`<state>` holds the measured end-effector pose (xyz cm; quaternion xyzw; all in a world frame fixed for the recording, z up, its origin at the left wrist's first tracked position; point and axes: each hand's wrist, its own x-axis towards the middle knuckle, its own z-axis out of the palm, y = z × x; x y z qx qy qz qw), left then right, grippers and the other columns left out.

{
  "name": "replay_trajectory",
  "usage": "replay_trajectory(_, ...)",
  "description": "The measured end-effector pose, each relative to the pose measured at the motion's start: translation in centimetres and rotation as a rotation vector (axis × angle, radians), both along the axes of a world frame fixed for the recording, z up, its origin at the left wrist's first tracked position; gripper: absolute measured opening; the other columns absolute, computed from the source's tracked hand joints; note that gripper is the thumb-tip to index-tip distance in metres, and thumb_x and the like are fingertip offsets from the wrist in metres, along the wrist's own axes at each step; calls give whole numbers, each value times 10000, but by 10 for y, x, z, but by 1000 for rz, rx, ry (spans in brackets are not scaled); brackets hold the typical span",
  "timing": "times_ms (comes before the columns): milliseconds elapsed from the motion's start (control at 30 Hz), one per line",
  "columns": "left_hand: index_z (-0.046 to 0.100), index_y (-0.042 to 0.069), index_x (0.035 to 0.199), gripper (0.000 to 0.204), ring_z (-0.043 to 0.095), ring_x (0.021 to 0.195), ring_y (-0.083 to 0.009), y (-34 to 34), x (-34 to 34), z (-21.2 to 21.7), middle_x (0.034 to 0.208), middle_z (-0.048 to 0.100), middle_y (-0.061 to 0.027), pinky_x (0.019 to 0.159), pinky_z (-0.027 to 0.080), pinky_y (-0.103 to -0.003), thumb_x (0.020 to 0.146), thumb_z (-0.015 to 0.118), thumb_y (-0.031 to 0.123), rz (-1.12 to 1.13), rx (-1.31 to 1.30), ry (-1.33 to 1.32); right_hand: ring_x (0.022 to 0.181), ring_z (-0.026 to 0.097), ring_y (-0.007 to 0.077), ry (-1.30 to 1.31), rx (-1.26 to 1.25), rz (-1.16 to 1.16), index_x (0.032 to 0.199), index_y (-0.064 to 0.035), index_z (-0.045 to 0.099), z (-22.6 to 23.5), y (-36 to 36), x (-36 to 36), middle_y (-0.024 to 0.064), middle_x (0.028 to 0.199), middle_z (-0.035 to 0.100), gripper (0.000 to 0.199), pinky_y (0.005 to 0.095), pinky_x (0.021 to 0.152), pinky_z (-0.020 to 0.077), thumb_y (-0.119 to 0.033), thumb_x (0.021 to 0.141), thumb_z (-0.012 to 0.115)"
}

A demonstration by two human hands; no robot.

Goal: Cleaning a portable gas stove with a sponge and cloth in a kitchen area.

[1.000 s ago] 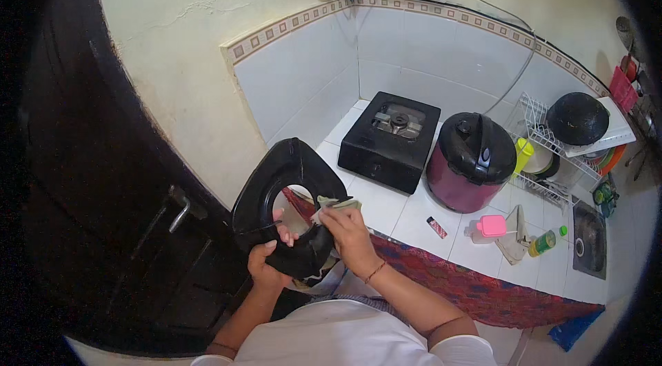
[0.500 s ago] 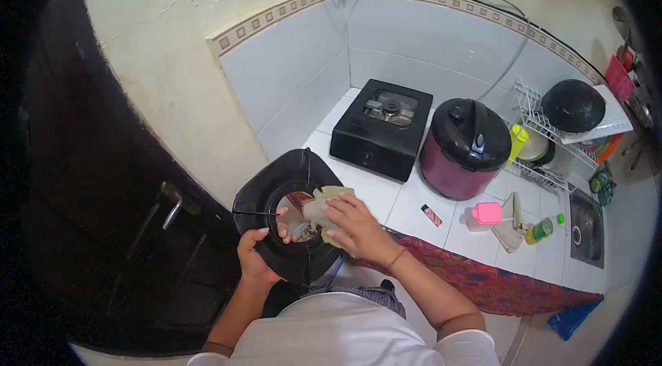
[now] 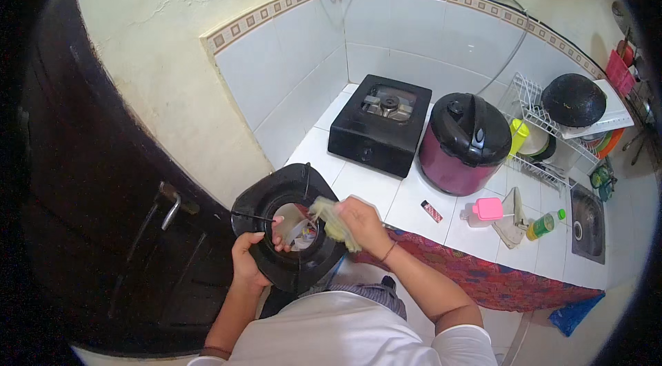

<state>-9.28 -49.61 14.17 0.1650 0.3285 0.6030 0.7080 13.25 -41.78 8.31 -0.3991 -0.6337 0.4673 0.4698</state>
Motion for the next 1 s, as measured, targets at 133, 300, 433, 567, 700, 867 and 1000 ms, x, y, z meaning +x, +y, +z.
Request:
replay_trajectory(133, 533, -58, 1177, 512, 508, 716, -196, -8, -5, -3, 765, 544, -88, 762, 446, -335, 748, 466, 214, -51, 75, 6, 872, 533, 217, -368, 546, -5, 1046, -40, 615, 34, 9, 8, 105, 932, 534, 221, 319, 758, 438, -184, 879, 629)
replay_trajectory(300, 517, -57, 1179, 503, 516, 744, -204, -11, -5, -20, 778, 544, -91, 773, 444, -339, 752, 461, 204, -55, 108, 57, 919, 513, 269, -679, 714, 354, 1064, -78, 625, 24, -1, 7, 92, 977, 519, 276, 364, 814, 418, -106, 790, 629)
replay_trajectory(433, 509, -61, 1176, 490, 529, 768, -209, -17, -6, -25, 790, 546, -91, 795, 445, -346, 763, 453, 198, -183, 70, 126, 899, 514, 248, -833, 737, 595, 1031, -68, 641, 35, -4, 20, 77, 921, 507, 267, 353, 822, 413, -92, 777, 563)
replay_trajectory(567, 492, -68, 1191, 499, 527, 768, -205, -13, -6, -38, 795, 548, -93, 803, 442, -349, 767, 449, 193, -183, 50, 121, 910, 514, 246, -800, 859, 358, 1030, -68, 637, 31, -1, 9, 78, 944, 521, 277, 352, 826, 410, -108, 769, 552)
replay_trajectory(700, 477, -74, 1186, 503, 509, 746, -208, -14, -3, -36, 784, 540, -95, 794, 436, -353, 767, 454, 201, -192, 59, 112, 976, 500, 250, -789, 818, 93, 1026, -56, 619, 11, -10, -7, 79, 992, 512, 253, 352, 843, 412, -101, 787, 550)
replay_trajectory(867, 459, -79, 1198, 524, 499, 730, -212, -17, -11, -51, 774, 533, -93, 791, 436, -360, 762, 455, 210, -162, -18, 63, 984, 490, 266, -862, 638, 503, 1070, -55, 627, 2, -17, 19, 90, 998, 513, 274, 356, 871, 408, -85, 800, 593)
replay_trajectory(1000, 455, -81, 1199, 535, 509, 737, -214, -11, -11, -48, 766, 536, -99, 792, 435, -368, 753, 455, 213, -194, -51, 65, 956, 537, 268, -600, 260, 669, 1039, -58, 656, 11, -1, 51, 105, 972, 570, 215, 363, 849, 434, -79, 827, 629)
